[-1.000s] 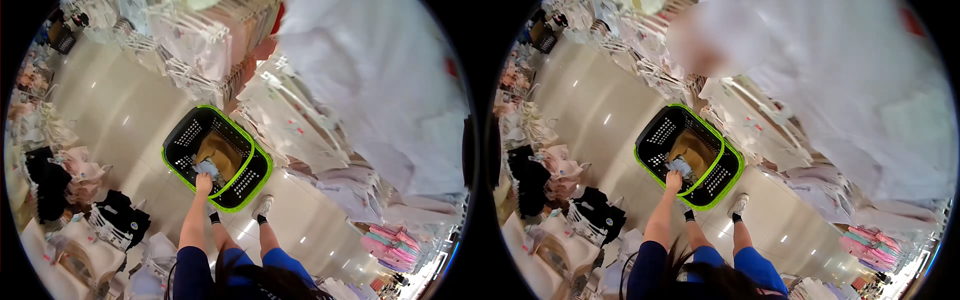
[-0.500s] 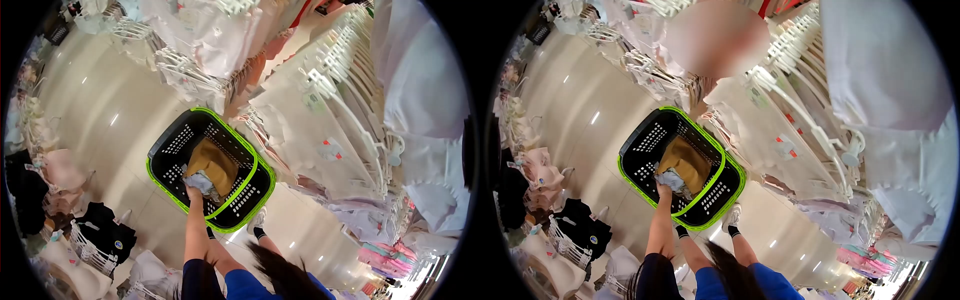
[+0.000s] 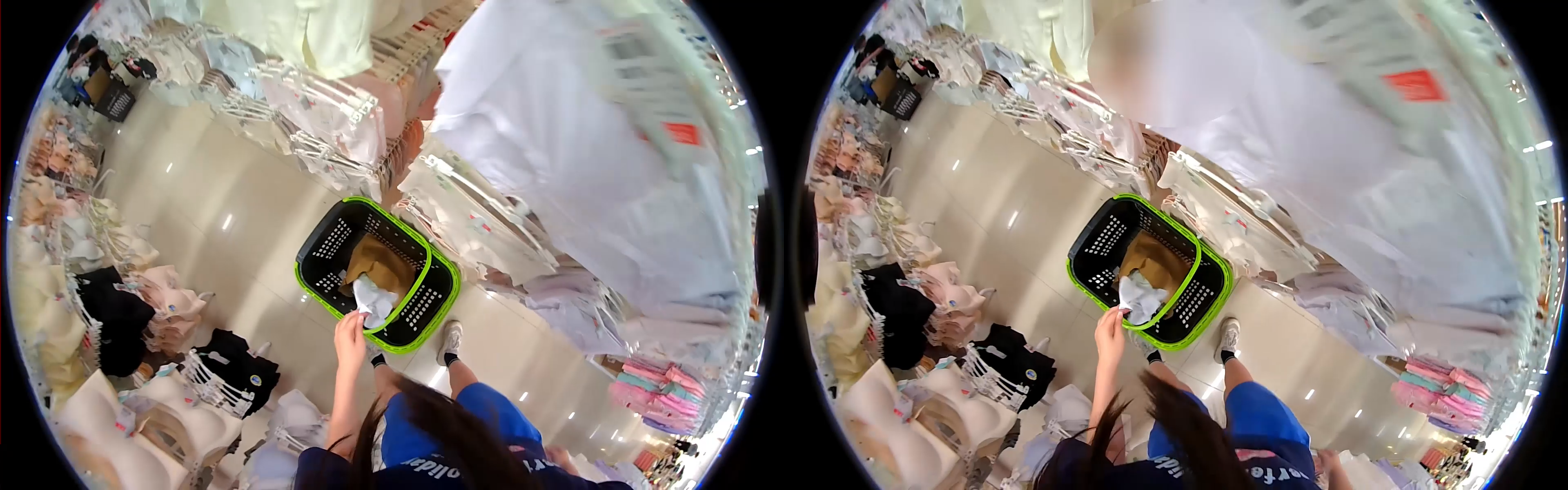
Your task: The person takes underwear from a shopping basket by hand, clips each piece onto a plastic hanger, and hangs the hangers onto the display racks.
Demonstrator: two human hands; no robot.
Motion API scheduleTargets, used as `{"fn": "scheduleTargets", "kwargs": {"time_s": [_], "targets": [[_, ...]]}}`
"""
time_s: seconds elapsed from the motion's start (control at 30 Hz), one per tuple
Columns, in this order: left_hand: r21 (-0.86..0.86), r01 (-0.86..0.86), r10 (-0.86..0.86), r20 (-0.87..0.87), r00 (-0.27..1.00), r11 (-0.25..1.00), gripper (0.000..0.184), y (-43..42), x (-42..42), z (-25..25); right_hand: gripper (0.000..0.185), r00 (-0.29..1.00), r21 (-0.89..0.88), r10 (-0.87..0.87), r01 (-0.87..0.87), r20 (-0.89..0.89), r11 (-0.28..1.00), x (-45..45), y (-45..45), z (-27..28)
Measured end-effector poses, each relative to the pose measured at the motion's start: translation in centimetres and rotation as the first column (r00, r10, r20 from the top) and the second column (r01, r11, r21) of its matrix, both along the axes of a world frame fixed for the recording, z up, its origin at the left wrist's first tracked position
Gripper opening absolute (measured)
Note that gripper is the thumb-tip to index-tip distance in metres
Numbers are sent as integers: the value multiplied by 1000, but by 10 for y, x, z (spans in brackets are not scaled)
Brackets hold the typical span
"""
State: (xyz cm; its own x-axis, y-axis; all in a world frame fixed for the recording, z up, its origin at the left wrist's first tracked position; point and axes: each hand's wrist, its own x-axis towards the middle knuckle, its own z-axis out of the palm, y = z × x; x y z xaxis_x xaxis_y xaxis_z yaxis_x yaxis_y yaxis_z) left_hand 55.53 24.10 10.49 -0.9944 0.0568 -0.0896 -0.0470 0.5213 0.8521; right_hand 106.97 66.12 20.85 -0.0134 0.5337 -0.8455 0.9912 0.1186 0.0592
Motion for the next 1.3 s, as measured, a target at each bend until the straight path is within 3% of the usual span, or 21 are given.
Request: {"fn": "scheduleTargets", "kwargs": {"time_s": [0.07,0.1,0.13,0.2,0.23,0.33,0.37,0.43,0.47,0.5,0.6,0.67,0.73,0.87,0.9,0.97,1.0,1.07,1.13,1.2,1.3], "targets": [[47,-20,25,-109,994,999,17,4,3,74,25,971,42,-23,34,-240,999,-31,-13,-38],[97,5,10,-150,989,995,12,6,5,108,27,887,154,133,-71,-442,986,-47,-21,-72],[74,115,-90,-281,955,991,12,6,5,141,26,903,187,297,-248,-311,951,-147,-59,-21],[-9,326,-283,-520,806,945,12,9,1,207,25,598,318,526,-424,-605,848,-219,-90,-13],[-128,408,-402,-583,706,904,16,12,-1,243,24,447,334,506,-410,-738,849,-260,-111,0],[-232,526,-510,-716,478,818,14,12,-1,315,64,127,368,502,-532,-856,762,-352,-162,50],[-254,537,-516,-747,420,805,12,12,2,332,76,114,256,378,-557,-919,790,-381,-178,87],[-293,490,-489,-804,339,821,11,15,12,359,89,-127,276,244,-460,-961,844,-415,-206,117],[-306,466,-473,-829,298,830,12,16,17,368,97,-150,299,259,-443,-954,845,-424,-212,128],[-372,472,-521,-820,236,799,32,11,20,368,100,-156,272,226,-436,-962,858,-431,-219,140],[-209,372,-348,-867,358,904,48,26,32,383,104,-252,112,28,-323,-967,940,-437,-227,180],[-60,448,-274,-860,430,892,71,29,33,376,103,-288,150,54,-320,-956,935,-437,-223,204],[-156,207,-229,-889,396,966,71,28,40,379,78,-276,-250,-405,-460,-872,852,-434,-220,214],[-268,1,-230,-827,514,963,70,31,41,403,19,-185,-67,-178,-487,-966,871,-428,-204,230],[-31,178,-129,-811,571,983,67,36,36,401,18,-186,-105,-224,-498,-957,861,-426,-201,230],[56,242,-124,-734,668,969,65,37,35,411,20,-224,-163,-310,-502,-924,849,-425,-198,228],[104,269,-126,-689,714,957,64,38,36,417,26,-175,-309,-452,-517,-875,798,-425,-198,227],[385,322,-59,-560,826,865,64,42,37,425,33,-174,-202,-313,-464,-934,862,-419,-195,237],[683,234,15,-337,941,692,65,46,40,432,42,-397,22,-154,-405,-905,914,-417,-202,224],[790,171,35,-236,971,589,63,50,43,439,68,-509,301,103,-324,-855,897,-412,-208,211],[860,101,39,-139,989,501,59,51,46,449,85,-637,557,296,-255,-712,790,-400,-233,208]]}}
